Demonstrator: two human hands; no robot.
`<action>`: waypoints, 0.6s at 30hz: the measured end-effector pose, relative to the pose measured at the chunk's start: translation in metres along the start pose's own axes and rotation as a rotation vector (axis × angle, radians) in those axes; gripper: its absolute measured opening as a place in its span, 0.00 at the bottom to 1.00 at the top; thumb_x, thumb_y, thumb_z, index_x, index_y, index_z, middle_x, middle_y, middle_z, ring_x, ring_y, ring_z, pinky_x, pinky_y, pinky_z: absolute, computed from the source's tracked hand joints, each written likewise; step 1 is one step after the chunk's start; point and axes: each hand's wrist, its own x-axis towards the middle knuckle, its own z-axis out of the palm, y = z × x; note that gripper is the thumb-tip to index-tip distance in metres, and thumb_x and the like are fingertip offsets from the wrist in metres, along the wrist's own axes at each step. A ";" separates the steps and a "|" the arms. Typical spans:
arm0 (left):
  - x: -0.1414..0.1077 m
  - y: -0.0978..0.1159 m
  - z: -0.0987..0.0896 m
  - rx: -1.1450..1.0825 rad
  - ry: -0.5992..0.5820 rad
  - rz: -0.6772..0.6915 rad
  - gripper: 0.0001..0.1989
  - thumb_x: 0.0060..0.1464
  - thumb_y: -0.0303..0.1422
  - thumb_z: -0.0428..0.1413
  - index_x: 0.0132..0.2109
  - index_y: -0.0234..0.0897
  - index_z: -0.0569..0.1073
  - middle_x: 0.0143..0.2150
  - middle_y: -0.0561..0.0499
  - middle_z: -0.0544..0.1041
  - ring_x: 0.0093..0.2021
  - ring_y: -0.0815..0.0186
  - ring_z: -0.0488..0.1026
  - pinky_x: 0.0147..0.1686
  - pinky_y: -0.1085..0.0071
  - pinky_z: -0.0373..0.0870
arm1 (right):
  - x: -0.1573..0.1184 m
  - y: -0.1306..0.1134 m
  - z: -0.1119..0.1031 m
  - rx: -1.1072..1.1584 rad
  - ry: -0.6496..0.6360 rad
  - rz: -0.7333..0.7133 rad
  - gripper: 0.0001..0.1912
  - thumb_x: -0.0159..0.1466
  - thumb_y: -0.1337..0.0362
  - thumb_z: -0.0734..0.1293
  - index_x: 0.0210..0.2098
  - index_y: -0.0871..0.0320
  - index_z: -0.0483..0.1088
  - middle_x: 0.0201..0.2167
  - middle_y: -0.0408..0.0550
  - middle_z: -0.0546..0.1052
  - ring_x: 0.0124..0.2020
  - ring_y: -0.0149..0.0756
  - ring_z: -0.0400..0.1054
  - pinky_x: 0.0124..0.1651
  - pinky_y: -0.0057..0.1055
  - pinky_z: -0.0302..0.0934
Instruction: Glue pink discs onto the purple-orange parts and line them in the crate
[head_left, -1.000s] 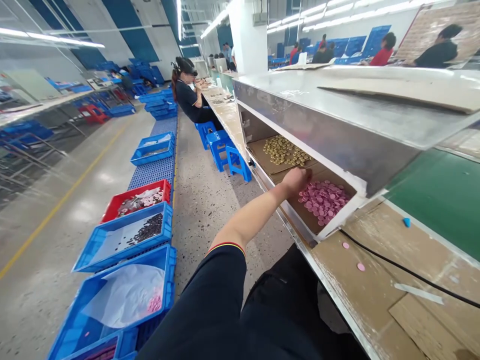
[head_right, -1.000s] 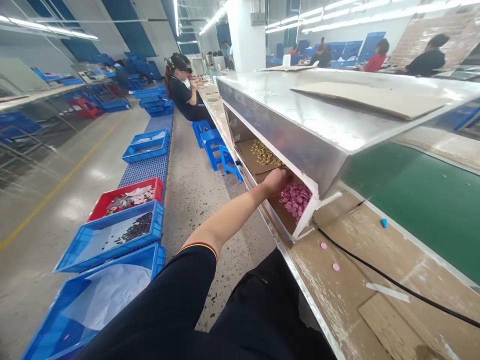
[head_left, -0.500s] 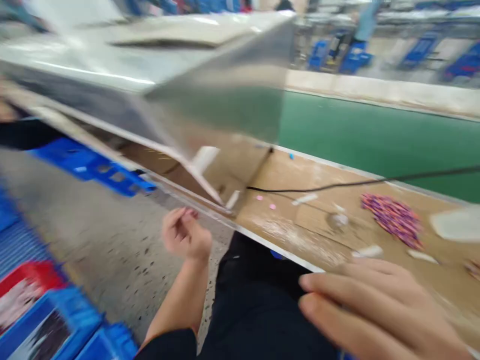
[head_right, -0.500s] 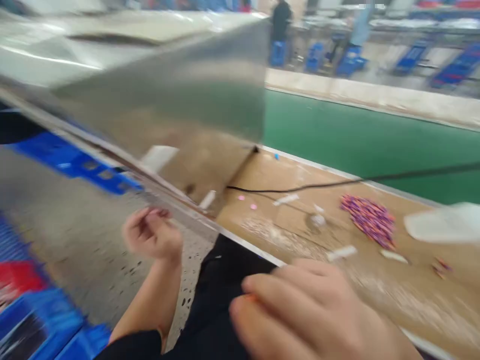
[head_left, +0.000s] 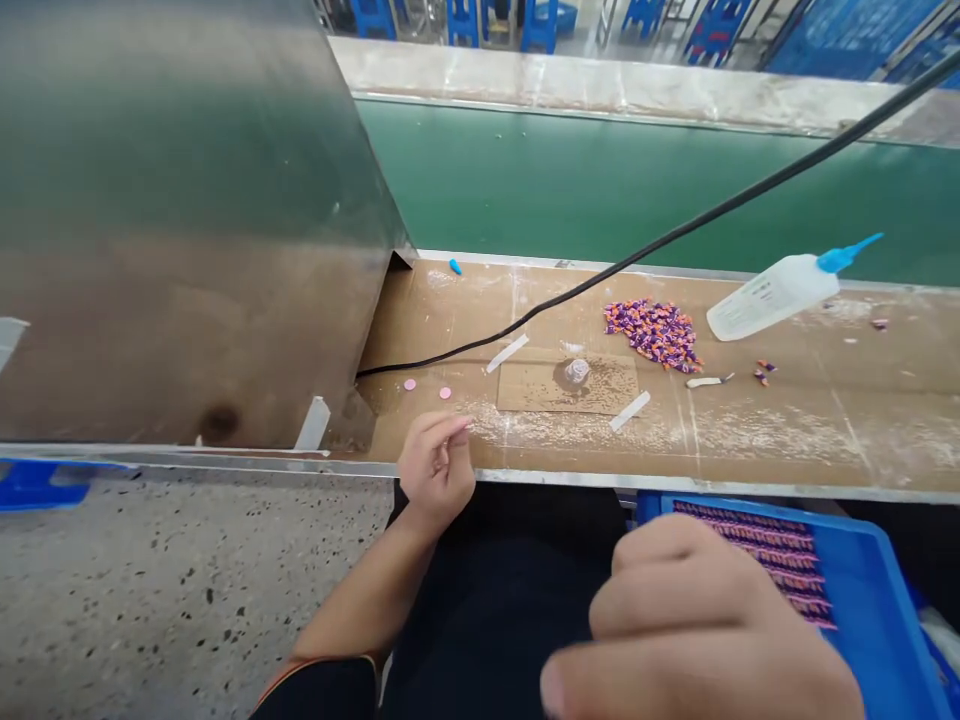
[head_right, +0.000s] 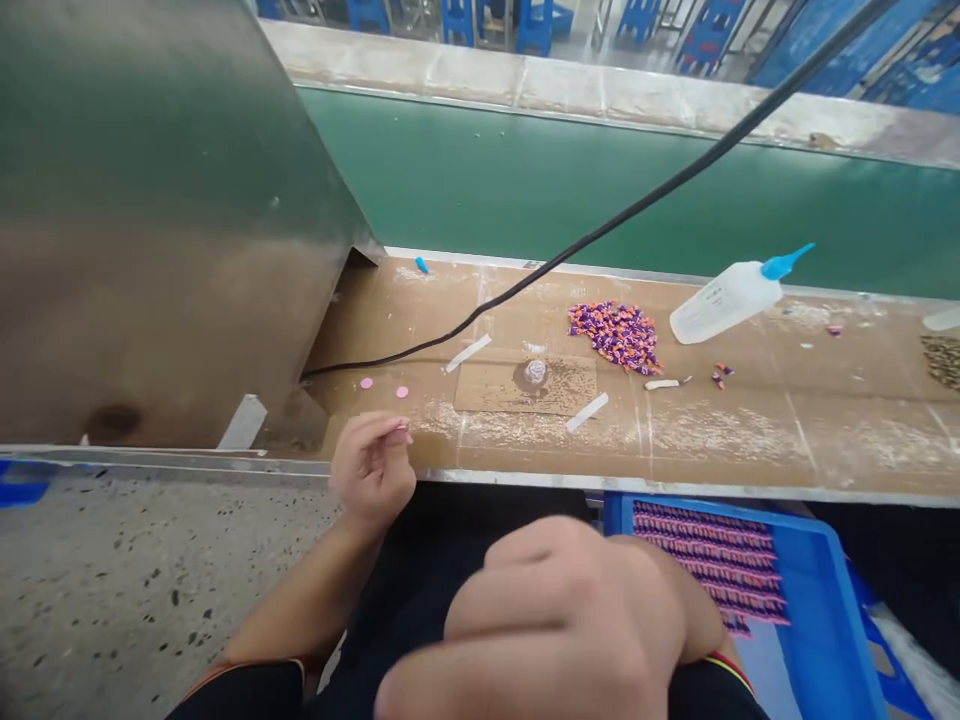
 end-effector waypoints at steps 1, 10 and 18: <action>0.002 0.002 0.007 -0.025 -0.017 -0.006 0.07 0.70 0.24 0.59 0.50 0.39 0.80 0.41 0.48 0.83 0.39 0.67 0.83 0.38 0.71 0.81 | 0.004 0.016 0.001 0.016 0.046 -0.023 0.08 0.76 0.59 0.72 0.48 0.43 0.86 0.32 0.42 0.86 0.32 0.37 0.81 0.41 0.32 0.80; -0.019 0.023 0.050 -0.367 -0.195 -0.444 0.07 0.71 0.32 0.61 0.49 0.41 0.86 0.40 0.48 0.86 0.38 0.68 0.82 0.37 0.74 0.79 | 0.020 0.212 0.034 0.033 0.266 0.539 0.12 0.65 0.54 0.75 0.37 0.55 0.84 0.33 0.50 0.86 0.31 0.39 0.81 0.36 0.35 0.78; -0.030 0.015 0.050 -0.441 -0.213 -0.602 0.11 0.71 0.39 0.62 0.53 0.42 0.88 0.42 0.45 0.85 0.38 0.67 0.81 0.38 0.72 0.81 | 0.025 0.221 0.040 -0.211 0.103 0.407 0.09 0.68 0.58 0.73 0.39 0.52 0.87 0.32 0.49 0.86 0.30 0.40 0.73 0.37 0.38 0.70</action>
